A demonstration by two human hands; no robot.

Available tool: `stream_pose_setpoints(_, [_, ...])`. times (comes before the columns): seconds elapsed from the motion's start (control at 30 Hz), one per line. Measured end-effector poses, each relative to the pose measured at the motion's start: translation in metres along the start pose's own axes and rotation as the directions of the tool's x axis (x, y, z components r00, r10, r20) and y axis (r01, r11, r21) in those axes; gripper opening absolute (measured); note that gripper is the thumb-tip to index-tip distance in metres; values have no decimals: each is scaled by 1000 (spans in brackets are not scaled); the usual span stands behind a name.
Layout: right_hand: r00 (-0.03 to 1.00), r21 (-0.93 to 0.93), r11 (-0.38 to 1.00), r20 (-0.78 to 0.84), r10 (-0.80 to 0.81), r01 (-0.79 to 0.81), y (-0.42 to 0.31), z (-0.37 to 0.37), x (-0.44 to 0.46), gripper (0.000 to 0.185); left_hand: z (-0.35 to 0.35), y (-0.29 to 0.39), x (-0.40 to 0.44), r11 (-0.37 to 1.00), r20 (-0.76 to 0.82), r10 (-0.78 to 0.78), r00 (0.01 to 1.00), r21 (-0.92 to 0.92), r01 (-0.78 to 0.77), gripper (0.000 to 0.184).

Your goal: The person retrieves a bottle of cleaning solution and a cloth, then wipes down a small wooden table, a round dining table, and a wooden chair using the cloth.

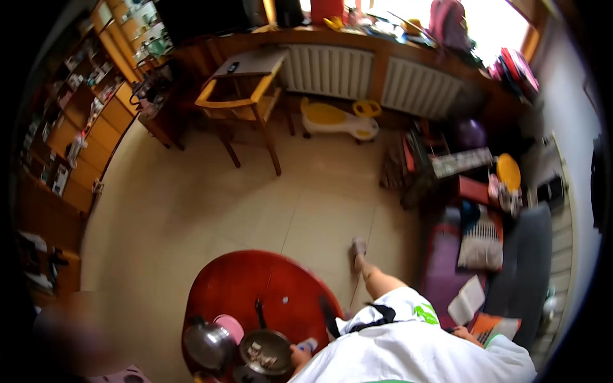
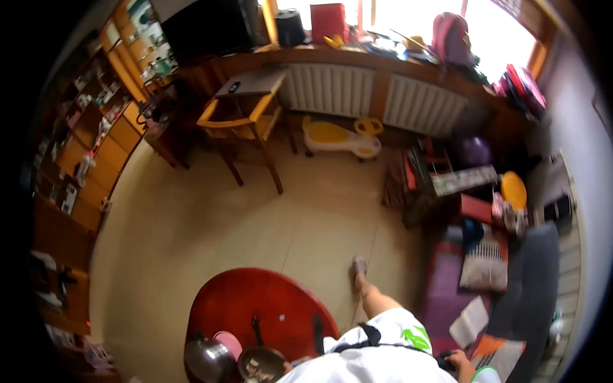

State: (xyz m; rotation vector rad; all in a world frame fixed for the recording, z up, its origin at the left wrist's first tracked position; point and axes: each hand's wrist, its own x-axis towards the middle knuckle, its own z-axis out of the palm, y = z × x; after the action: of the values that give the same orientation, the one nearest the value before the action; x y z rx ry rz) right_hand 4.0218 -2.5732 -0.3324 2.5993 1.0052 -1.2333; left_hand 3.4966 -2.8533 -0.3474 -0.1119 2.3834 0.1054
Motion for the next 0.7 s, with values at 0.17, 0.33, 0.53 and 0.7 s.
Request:
stream_pose_setpoints(0.17, [989, -244, 959, 4, -151, 147, -224, -63, 74, 50, -6, 79, 5, 952, -51, -283, 958, -136, 274, 52])
stream_pose_setpoints(0.33, [878, -524, 722, 114, -466, 451, -575, -42, 1, 52, -25, 133, -17, 819, -73, -518, 852, -330, 469, 54])
stream_pose_setpoints(0.53, [530, 28, 545, 194, -825, 838, -861, 153, 23, 53, -63, 199, 20, 715, -132, -600, 789, -531, 455, 55])
stream_pose_setpoints(0.7, [235, 148, 322, 420, -877, 935, -936, 271, -152, 50, -221, 274, 98, 732, -191, -494, 848, -617, 288, 46])
